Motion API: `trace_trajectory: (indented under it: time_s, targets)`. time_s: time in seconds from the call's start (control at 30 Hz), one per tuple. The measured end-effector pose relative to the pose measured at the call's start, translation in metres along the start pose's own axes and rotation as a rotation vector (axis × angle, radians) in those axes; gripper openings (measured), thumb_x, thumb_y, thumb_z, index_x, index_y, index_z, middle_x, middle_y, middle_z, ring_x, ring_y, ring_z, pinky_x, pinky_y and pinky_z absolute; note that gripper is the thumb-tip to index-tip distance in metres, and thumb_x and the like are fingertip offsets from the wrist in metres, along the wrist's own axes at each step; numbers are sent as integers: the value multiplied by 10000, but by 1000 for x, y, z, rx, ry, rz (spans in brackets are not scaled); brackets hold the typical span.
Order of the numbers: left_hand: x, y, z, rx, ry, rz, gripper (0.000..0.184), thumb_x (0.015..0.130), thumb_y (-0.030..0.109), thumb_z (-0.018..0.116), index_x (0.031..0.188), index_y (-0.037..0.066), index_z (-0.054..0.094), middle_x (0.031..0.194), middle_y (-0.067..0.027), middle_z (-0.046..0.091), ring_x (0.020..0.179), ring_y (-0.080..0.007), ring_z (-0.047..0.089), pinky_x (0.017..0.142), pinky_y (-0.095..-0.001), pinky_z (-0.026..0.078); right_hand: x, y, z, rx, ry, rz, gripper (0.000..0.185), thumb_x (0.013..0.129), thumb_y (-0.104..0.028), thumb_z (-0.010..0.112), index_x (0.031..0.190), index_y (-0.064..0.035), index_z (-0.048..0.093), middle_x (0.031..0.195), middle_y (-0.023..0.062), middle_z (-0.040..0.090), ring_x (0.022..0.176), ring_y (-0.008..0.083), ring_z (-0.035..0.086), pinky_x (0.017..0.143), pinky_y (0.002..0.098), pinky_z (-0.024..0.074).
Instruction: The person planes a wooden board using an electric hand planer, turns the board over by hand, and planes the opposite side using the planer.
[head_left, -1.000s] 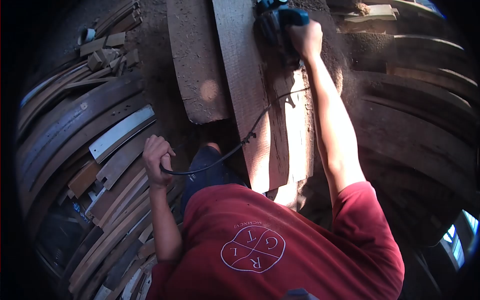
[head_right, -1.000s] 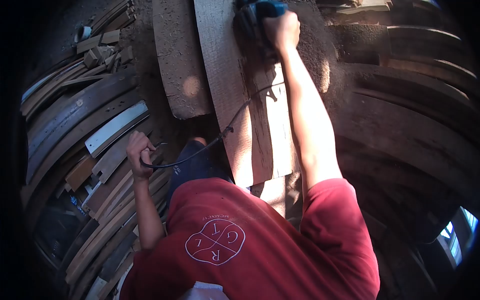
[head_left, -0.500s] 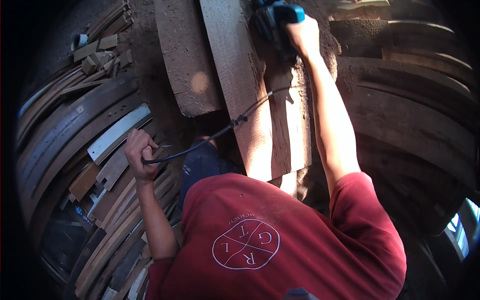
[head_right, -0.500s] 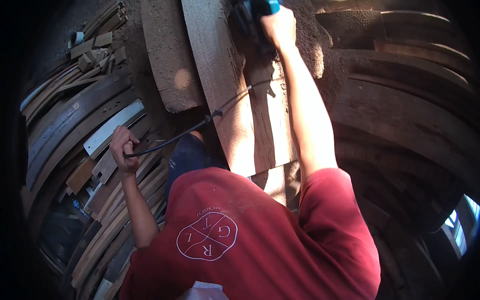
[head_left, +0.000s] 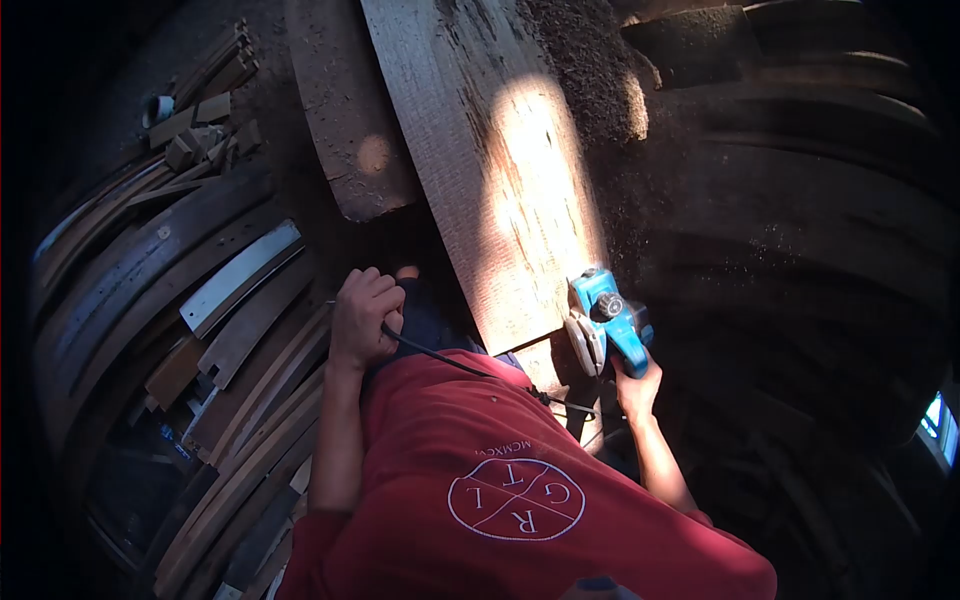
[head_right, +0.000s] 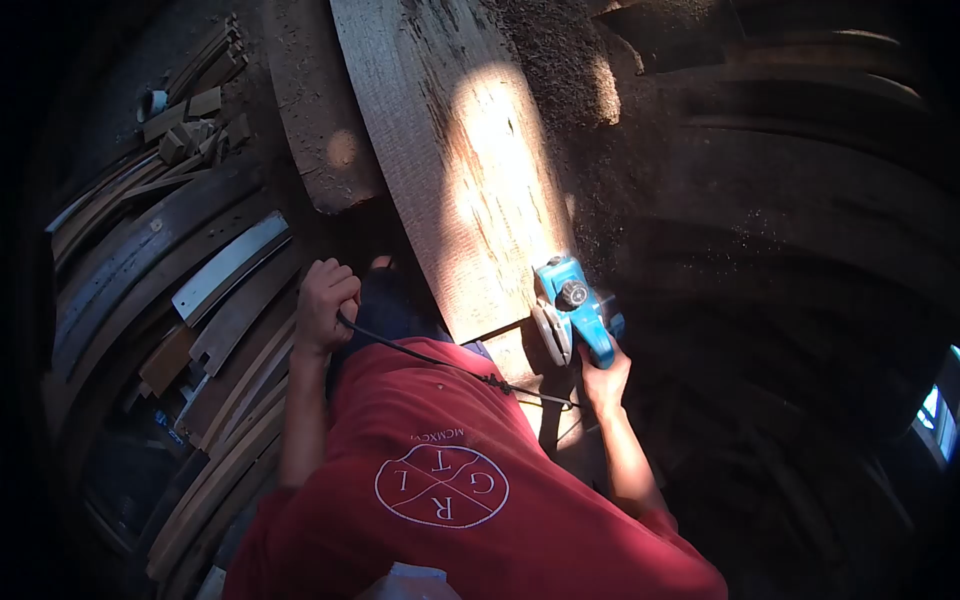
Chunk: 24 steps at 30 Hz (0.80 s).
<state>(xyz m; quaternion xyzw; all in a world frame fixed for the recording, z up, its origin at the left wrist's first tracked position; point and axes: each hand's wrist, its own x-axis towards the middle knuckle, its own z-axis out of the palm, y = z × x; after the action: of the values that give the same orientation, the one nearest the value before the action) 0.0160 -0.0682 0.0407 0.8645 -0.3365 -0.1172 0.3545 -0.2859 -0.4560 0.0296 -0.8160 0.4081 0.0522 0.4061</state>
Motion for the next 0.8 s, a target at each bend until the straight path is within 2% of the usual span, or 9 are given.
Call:
trace_trajectory:
  time_s: [0.17,0.33,0.43,0.5,0.53,0.57,0.63,0.67,0.8]
  targets:
    - [3,-17,-30,-29,93,-123,305,853,290,511,671,48,476,704,-130,463,716,-327,483,688,-433,355,103,-113,38,131,-19,-125,388,864,19,766,1250,11,746,1020,86,803,966,118,704,872,300,548]
    - [5,-49,-53,-1,171,-241,325,839,306,503,668,30,476,705,-149,469,713,-343,477,699,-442,354,230,-225,89,-1,22,-283,347,804,-79,742,1147,-52,787,889,200,784,832,256,768,803,383,564]
    - [11,-61,-58,-2,195,-255,367,878,332,499,673,28,479,704,-148,467,714,-343,479,700,-439,355,310,-301,125,-81,66,-314,327,771,-79,664,1074,-39,779,927,253,774,927,411,777,841,460,581]
    - [16,-67,-60,-5,202,-267,419,917,368,491,674,27,482,705,-147,467,714,-343,480,700,-438,354,365,-346,146,-129,93,-315,300,767,-129,687,1042,-52,780,978,249,779,978,435,764,876,496,585]
    - [19,-70,-60,-9,205,-267,471,957,404,483,675,27,484,707,-145,468,714,-343,481,700,-438,353,400,-361,161,-158,137,-367,374,778,-282,830,1057,-35,794,931,235,784,887,369,782,819,448,582]
    - [22,-72,-61,-8,201,-275,471,957,404,483,675,27,484,707,-145,468,714,-343,481,700,-438,353,417,-388,171,-175,189,-382,405,780,-309,837,1057,-16,794,961,260,780,948,405,780,828,461,594]
    - [28,-77,-63,0,221,-276,593,1025,500,425,676,24,484,702,-143,464,705,-343,473,698,-436,349,486,-419,194,-184,195,-556,438,773,-312,840,1037,32,779,917,273,773,908,395,784,787,456,596]
    - [31,-77,-66,4,212,-281,593,1025,500,425,676,24,484,702,-143,464,705,-343,473,698,-436,349,485,-454,203,-76,259,-632,258,814,-194,756,942,29,777,968,311,756,1010,438,762,829,507,610]
    - [39,-72,-82,42,260,-291,707,1044,589,359,675,-1,482,675,-142,430,666,-320,438,668,-423,325,547,-491,218,-92,199,-535,235,796,-211,798,869,12,783,930,300,767,942,432,781,798,497,622]
